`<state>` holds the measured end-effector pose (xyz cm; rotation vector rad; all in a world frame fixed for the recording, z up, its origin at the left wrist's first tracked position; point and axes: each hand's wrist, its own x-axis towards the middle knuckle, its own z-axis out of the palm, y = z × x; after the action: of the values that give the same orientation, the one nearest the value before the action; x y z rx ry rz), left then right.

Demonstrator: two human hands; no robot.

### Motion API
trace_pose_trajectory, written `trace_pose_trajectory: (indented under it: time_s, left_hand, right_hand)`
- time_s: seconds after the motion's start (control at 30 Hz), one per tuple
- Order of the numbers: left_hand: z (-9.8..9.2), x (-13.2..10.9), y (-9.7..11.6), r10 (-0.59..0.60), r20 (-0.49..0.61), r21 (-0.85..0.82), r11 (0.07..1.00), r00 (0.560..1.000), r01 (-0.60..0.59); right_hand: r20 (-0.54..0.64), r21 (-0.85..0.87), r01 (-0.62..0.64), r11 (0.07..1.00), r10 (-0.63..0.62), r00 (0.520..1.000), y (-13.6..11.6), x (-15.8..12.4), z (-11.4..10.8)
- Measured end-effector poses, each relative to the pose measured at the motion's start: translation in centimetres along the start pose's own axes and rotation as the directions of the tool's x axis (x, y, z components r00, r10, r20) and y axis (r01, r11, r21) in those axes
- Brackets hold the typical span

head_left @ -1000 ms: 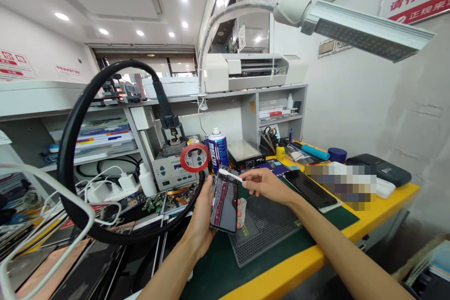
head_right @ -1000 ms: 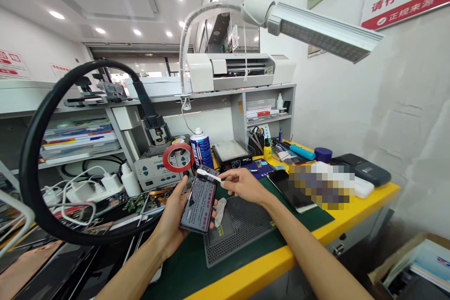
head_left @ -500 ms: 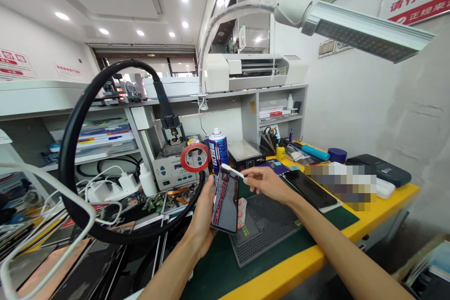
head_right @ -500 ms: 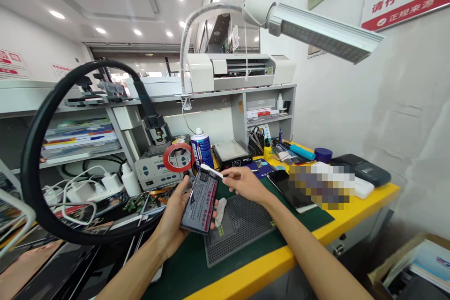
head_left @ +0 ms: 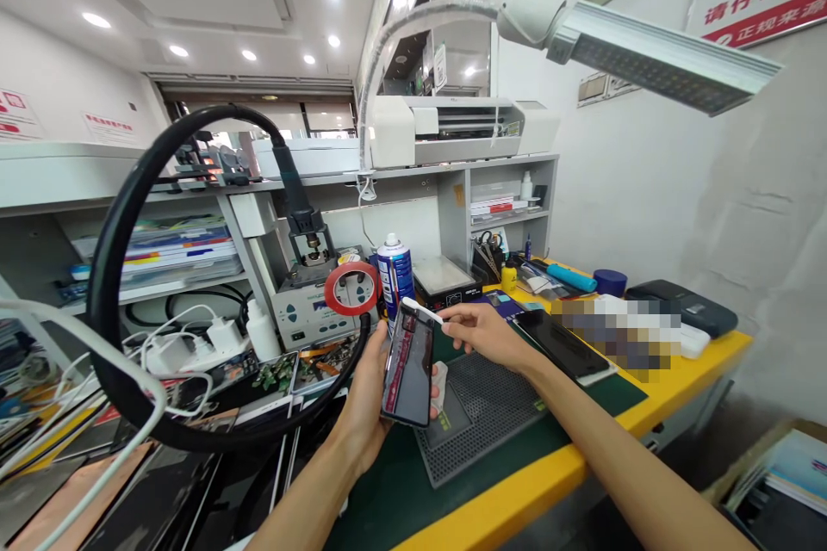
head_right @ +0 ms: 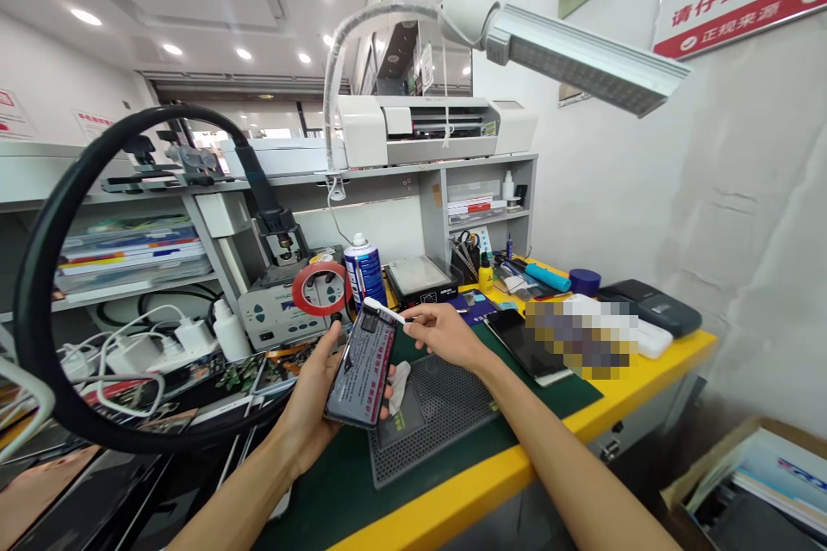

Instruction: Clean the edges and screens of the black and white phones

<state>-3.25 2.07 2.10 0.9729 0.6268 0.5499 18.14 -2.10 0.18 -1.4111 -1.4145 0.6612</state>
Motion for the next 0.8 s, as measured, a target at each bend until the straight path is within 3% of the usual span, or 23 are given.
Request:
trace_pose_trajectory:
  time_s: [0.27,0.8]
  left_hand:
    - [-0.39,0.13,-0.26,0.016,0.025,0.029,0.999,1.000,-0.017]
    - [-0.41,0.19,-0.17,0.064,-0.067,0.008,0.998,0.996,-0.064]
  right_hand:
    - [-0.024,0.020,-0.012,1.000,0.012,1.000,-0.46,-0.04,0.08]
    - [-0.024,0.040,-0.003,0.999,0.004,1.000,-0.19,0.02,0.08]
